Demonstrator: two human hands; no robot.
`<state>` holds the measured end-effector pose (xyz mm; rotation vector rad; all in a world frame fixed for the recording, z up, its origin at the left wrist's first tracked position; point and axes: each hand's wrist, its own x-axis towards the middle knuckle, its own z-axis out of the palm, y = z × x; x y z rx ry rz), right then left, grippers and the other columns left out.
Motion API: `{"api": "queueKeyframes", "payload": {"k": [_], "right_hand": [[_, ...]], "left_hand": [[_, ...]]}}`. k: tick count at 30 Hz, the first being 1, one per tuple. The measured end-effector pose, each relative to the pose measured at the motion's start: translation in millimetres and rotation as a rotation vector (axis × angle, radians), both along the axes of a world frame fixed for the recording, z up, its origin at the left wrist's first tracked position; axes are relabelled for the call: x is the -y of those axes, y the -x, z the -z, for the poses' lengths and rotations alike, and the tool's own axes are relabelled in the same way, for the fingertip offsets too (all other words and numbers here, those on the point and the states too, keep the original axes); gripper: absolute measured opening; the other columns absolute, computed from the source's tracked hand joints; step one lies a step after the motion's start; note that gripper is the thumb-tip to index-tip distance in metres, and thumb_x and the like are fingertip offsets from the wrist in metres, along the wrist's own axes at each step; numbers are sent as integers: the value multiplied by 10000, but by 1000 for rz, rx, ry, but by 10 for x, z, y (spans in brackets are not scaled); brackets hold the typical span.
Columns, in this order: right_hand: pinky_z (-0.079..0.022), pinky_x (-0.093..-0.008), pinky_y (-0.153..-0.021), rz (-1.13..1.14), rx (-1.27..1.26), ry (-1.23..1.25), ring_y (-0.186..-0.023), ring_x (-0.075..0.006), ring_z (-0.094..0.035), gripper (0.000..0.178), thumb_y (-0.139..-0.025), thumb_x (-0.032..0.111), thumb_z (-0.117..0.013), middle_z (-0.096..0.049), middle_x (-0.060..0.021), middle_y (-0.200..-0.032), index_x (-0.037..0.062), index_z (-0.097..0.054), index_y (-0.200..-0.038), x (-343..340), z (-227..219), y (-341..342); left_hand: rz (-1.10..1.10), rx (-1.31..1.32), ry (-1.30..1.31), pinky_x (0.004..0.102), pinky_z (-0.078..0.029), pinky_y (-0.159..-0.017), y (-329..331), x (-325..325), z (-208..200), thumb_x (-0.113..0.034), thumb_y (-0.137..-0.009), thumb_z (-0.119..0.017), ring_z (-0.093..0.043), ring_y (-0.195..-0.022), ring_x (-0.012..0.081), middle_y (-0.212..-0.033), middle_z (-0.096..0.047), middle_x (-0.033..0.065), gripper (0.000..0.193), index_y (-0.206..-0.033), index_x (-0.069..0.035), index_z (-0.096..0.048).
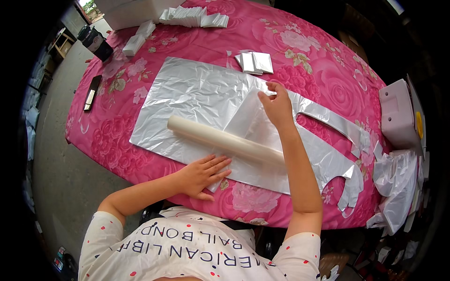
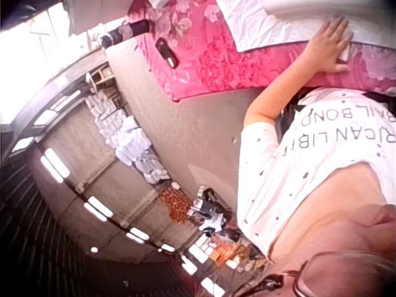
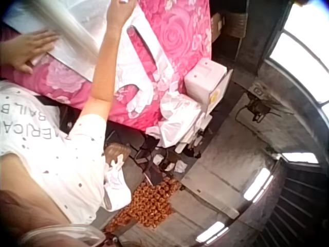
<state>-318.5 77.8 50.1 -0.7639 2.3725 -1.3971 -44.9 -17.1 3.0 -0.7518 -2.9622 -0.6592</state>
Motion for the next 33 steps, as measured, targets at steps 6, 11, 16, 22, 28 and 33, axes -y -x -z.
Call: {"api": "queueKeyframes", "payload": {"k": [6,11,16,22,28,33], "right_hand": [[-418,-379,-885,-458,-566,-216,-1018,-289,-525,447,-723,91,-666,-560,-118,-1114,57,-564,-1157,-492,44,-1280],[-430,-385,-863,-314,-667,-273,-988,-295,-522,502,-686,38,-645,-555,-112,-1101,97,-563,-1178,-846,102,-1010],[-433,-366,-872,38,-644,-371,-1020,-286,-502,488,-729,-10,-612,-555,-111,-1114,94,-553,-1203,-1325,142,-390],[-431,-342,-877,-271,-193,-133,-1019,-274,-510,496,-686,-27,-620,-567,-100,-1111,100,-582,-1164,-1260,-56,-948],[-407,-383,-883,-479,-616,-158,-998,-270,-528,450,-704,0,-596,-583,-78,-1091,121,-600,-1137,-773,107,-1197],[-400,-383,-888,-362,-777,-111,-1018,-269,-521,425,-735,11,-591,-580,-66,-1106,120,-591,-1146,-324,247,-625]], "left_hand": [[-78,16,9,459,-164,-1088,-49,-170,-17,-610,-765,-462,-208,-1348,341,-1446,-210,223,877,-1372,-2,-287],[-102,19,43,461,-159,-1087,-88,-219,-15,-630,-773,-446,-207,-1348,345,-1446,-213,220,879,-1379,-15,-285],[-102,38,35,458,-147,-1090,-84,-242,-19,-631,-761,-469,-186,-1356,340,-1452,-202,217,892,-1379,-15,-284],[-147,101,-2,460,-146,-1092,-202,-451,-30,-640,-709,-534,-182,-1356,341,-1439,-232,216,944,-1366,-4,-301],[-217,104,27,460,-167,-1088,-287,-599,-4,-616,-720,-536,-192,-1352,335,-1432,-244,217,911,-1357,-4,-314],[-184,78,8,446,-181,-1086,-304,-582,-15,-545,-743,-558,-183,-1356,325,-1442,-229,208,865,-1363,1,-300]]}}
